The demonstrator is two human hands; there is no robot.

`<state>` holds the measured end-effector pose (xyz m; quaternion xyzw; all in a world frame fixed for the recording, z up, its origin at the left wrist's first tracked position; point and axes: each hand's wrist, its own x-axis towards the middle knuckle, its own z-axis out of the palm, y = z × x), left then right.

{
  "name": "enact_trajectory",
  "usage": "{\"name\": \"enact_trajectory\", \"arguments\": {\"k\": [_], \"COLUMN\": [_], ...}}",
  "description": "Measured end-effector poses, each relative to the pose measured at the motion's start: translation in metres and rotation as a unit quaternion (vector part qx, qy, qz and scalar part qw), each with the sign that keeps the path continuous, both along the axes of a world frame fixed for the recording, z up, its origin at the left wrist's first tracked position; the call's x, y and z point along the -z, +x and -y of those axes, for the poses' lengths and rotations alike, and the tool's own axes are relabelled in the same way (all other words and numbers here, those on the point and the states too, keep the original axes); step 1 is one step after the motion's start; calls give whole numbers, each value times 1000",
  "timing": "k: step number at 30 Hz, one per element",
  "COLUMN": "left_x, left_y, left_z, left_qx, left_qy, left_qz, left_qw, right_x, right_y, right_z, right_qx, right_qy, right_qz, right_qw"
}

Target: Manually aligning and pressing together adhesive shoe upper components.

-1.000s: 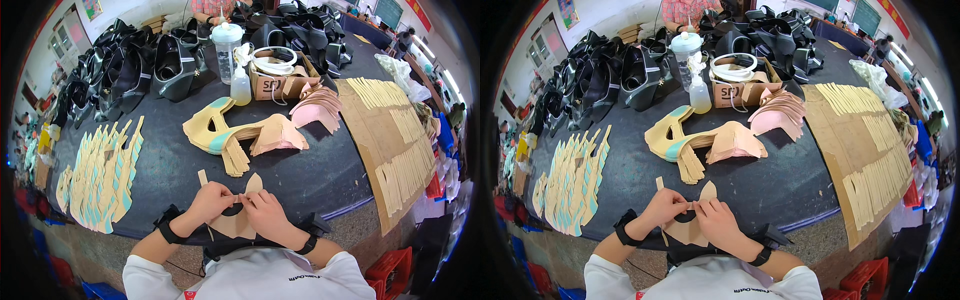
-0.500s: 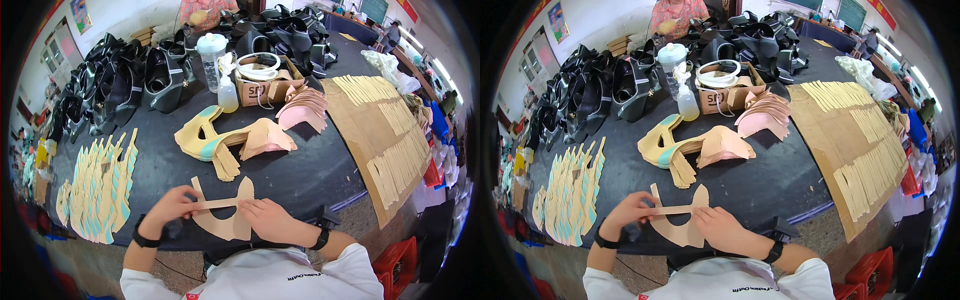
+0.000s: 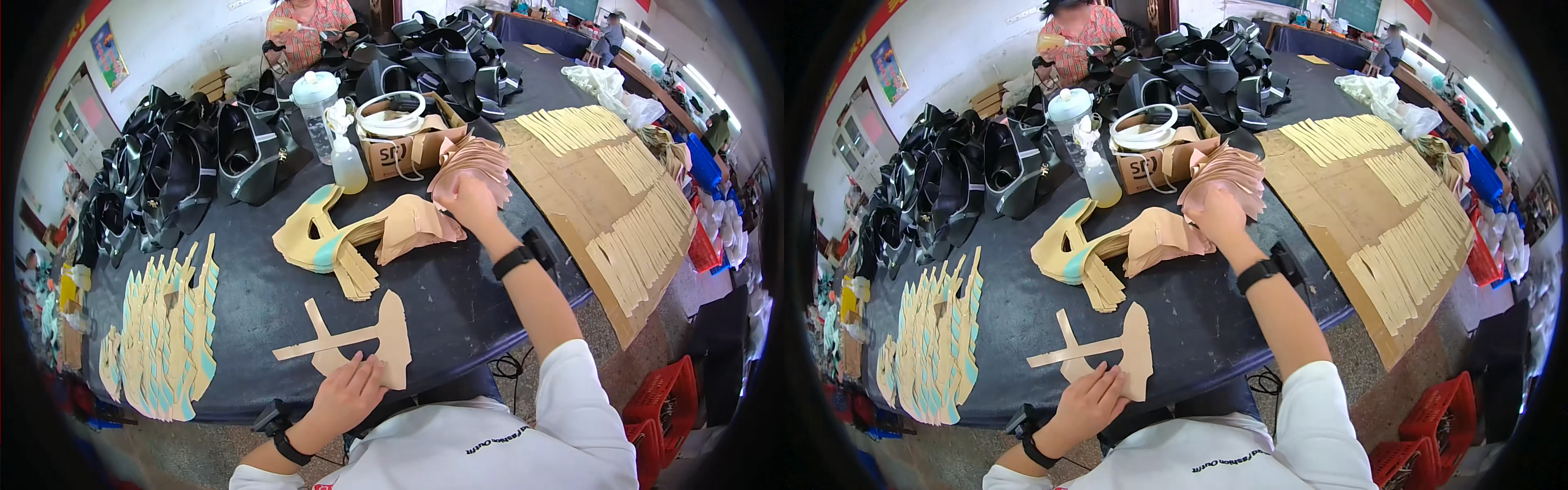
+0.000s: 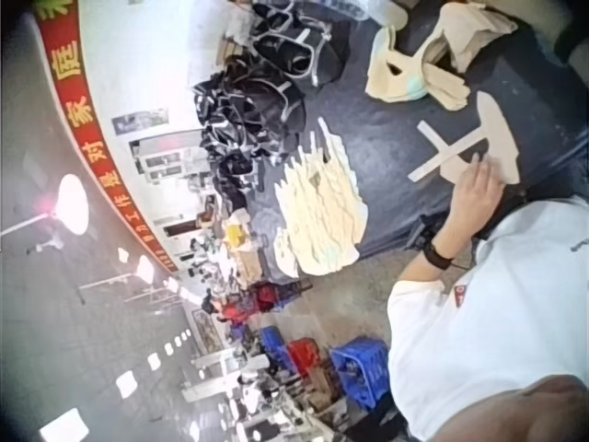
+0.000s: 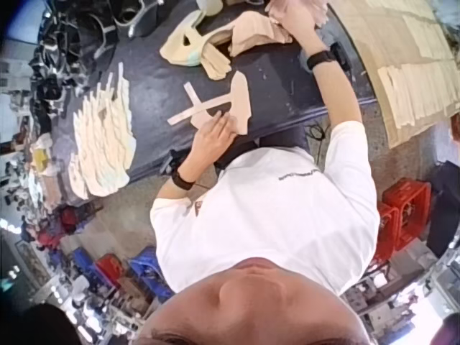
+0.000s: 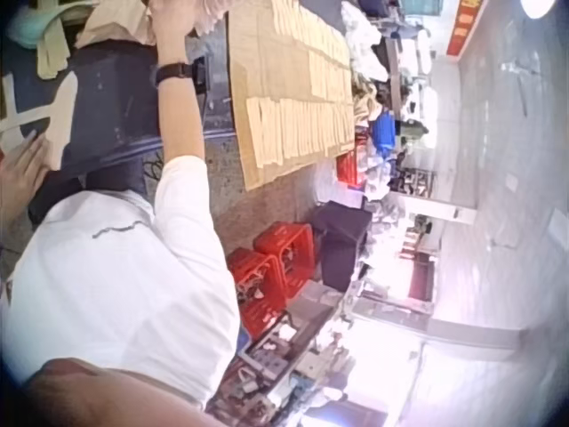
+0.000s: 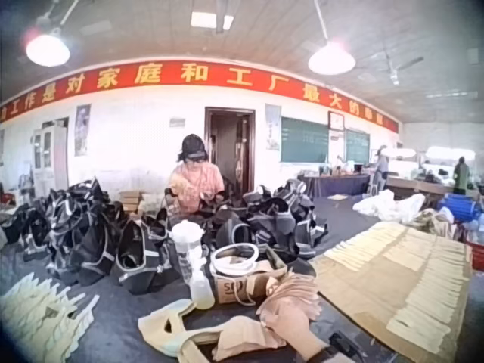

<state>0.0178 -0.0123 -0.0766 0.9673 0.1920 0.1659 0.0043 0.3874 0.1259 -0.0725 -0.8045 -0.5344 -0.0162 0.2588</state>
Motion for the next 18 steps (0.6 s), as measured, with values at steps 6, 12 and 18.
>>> {"name": "enact_trajectory", "arguments": {"k": [6, 12, 18], "left_x": [0, -13, -36], "left_y": [-13, -77, -142], "left_z": [11, 3, -14], "left_qx": [-14, -23, -163], "left_qy": [-24, -170, -210], "left_qz": [17, 42, 37], "left_qw": [999, 984, 963], "right_x": [16, 15, -17], "right_y": [-10, 19, 27], "right_z": [-19, -6, 27], "right_qx": [46, -109, -128], "right_qy": [-10, 65, 64], "right_qz": [42, -41, -78], "right_qw": [998, 991, 987]}}
